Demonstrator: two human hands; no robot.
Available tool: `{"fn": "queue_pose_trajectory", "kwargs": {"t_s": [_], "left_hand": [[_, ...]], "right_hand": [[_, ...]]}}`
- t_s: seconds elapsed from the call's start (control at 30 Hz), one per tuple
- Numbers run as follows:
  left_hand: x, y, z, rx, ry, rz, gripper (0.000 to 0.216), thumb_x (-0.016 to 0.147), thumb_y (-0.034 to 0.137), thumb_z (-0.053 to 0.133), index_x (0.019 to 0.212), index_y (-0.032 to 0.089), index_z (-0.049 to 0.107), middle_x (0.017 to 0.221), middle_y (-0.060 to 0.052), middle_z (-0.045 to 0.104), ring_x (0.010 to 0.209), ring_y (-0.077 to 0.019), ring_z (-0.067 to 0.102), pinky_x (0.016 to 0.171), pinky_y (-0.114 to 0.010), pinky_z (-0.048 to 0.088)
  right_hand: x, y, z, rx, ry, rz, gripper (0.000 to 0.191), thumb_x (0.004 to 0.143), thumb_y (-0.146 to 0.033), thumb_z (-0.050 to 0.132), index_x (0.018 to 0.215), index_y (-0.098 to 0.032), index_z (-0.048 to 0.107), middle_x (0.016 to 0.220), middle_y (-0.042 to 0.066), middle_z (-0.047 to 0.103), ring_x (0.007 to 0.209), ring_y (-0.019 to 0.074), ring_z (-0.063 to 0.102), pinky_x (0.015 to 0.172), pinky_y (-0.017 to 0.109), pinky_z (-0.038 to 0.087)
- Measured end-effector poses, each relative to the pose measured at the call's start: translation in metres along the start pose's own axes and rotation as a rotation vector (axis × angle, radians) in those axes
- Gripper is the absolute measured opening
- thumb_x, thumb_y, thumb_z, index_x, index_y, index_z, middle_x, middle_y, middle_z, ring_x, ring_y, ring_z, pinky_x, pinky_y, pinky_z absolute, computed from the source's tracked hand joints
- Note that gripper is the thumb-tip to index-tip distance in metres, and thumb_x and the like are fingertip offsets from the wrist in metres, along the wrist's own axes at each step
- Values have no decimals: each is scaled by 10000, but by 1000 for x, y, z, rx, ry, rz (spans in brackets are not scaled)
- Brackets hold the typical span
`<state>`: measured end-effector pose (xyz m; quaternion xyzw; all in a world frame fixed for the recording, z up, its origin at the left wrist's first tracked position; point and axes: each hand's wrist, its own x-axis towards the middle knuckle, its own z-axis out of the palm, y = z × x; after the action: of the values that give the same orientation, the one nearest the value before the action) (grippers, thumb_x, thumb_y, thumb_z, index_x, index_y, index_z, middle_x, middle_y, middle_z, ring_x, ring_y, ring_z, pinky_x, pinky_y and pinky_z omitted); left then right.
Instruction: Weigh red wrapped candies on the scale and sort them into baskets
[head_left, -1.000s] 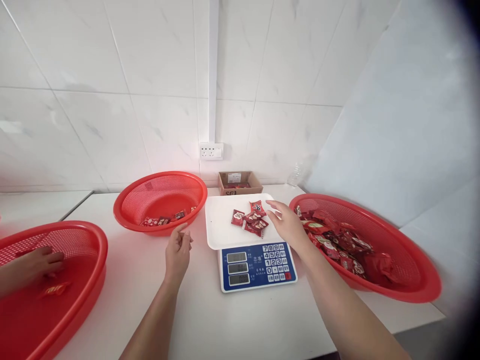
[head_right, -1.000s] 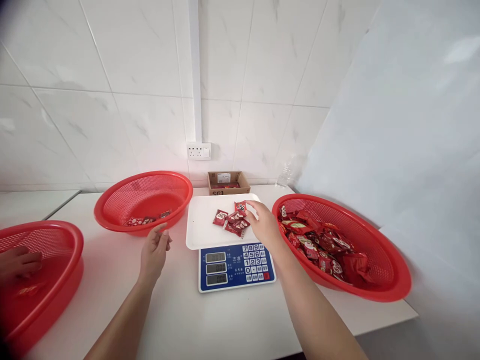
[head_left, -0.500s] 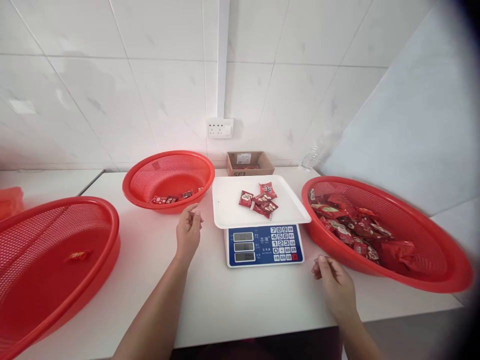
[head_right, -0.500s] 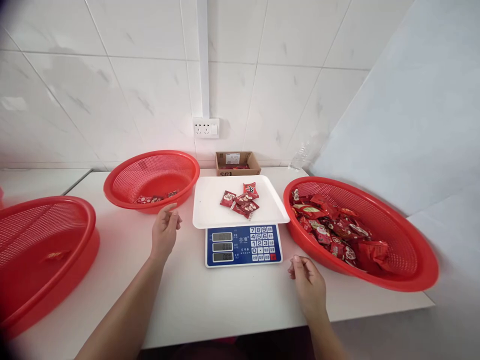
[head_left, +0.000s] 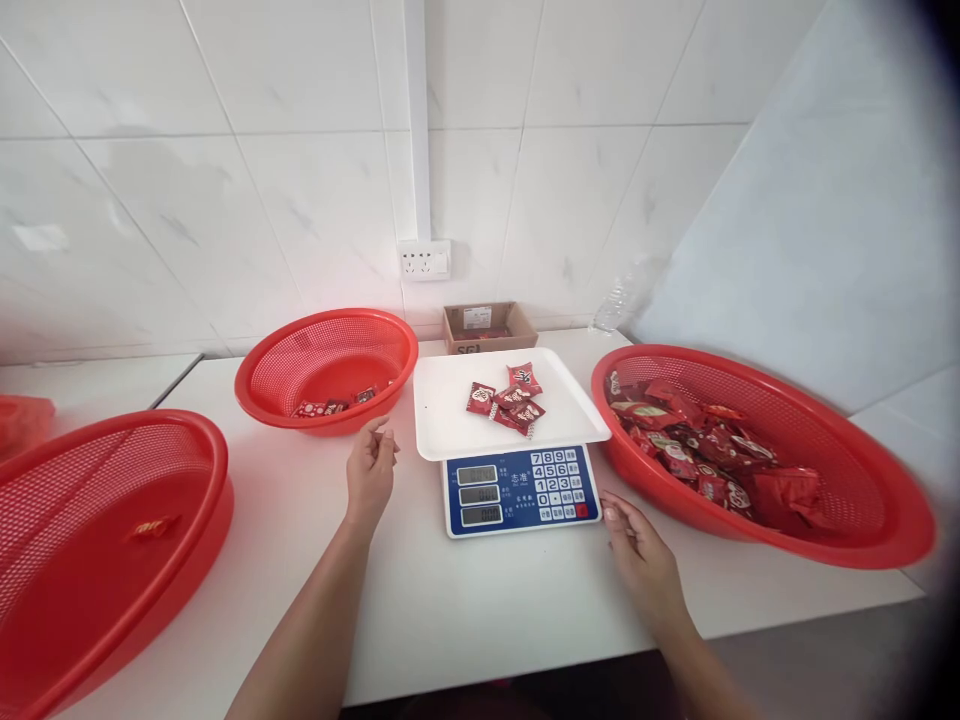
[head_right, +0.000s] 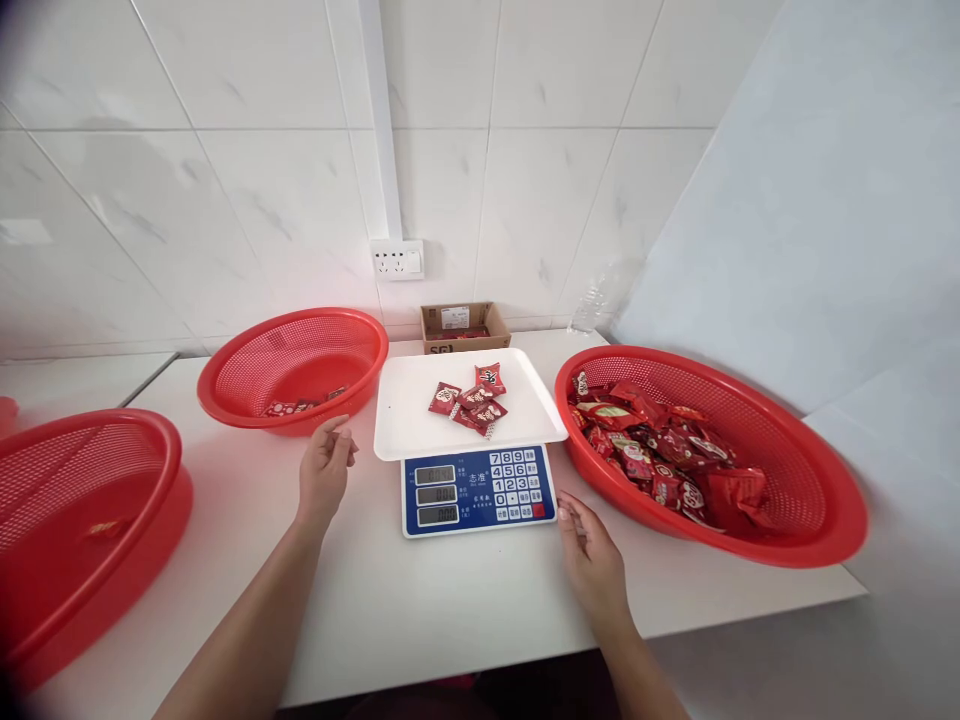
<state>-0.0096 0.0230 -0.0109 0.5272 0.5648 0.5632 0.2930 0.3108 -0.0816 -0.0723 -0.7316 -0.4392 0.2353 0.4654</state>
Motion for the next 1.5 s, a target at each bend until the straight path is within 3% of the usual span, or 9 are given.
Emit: {"fn": "queue_pose_trajectory", "kwargs": {"t_s": [0.2,0.3,0.37,0.6,0.83,0.97,1.17,1.3,1.5], "left_hand": [[-3,0,-1,82,50,55,310,859,402,462,1073,195,547,692,14,558,601,-115,548,577,-244,472],[-7,11,0,202,125,226,262,864,354,469,1047,191,562,790,-26,612,714,-138,590,673,-280,498],[-9,26,4,253,79,370,239,876,327,463,1049,197,565,873,-48,631,783,-148,598,725,-295,502],[14,92,59,399,-568,668,414,900,427,419,1251,216,480,1306,-76,517,1252,-208,410,1035,-368,366],[71,95,146,813,-1030,735,490,956,418,185,1355,238,405,1465,-4,347,1393,-193,141,1134,-372,134],[86,90,166,951,-1027,675,496,940,467,188,1272,281,506,1401,-37,429,1346,-235,264,1079,-418,227],[90,95,156,1062,-843,557,615,898,580,159,1167,242,596,1196,-132,559,1185,-305,442,973,-471,322],[83,95,145,1056,-784,516,642,879,622,141,1269,257,496,1297,-128,498,1255,-312,370,1002,-482,279],[64,83,141,979,-922,489,867,764,776,200,1426,219,255,1504,-127,235,1389,-329,120,1080,-499,159]], "right_hand": [[2,0,0,-10,-27,8,500,765,-570,457,1083,-214,609,1156,79,639,1026,235,592,871,352,466],[3,2,0,-3,-31,-8,497,763,-568,460,1071,-212,617,1147,81,644,1025,236,594,863,344,472],[5,4,0,11,-29,-11,502,758,-574,461,1062,-209,621,1137,82,649,1015,236,598,854,342,478],[8,7,1,46,-24,-43,481,754,-566,469,1032,-209,632,1092,81,670,984,234,615,825,335,495],[7,9,0,63,-25,-28,476,751,-567,476,1028,-210,626,1068,76,680,971,239,624,787,331,505],[7,12,0,103,-29,-57,457,746,-553,495,1014,-210,635,1063,77,679,966,236,626,802,328,504],[10,17,1,105,-63,-55,441,761,-542,492,1025,-216,629,1067,73,675,966,227,625,834,324,495],[11,18,1,111,-60,-61,430,766,-536,492,1015,-214,631,1063,72,679,959,227,627,803,319,504],[10,15,-1,98,-63,-29,436,759,-548,493,1014,-223,629,1059,63,684,944,233,635,772,324,513]]}}
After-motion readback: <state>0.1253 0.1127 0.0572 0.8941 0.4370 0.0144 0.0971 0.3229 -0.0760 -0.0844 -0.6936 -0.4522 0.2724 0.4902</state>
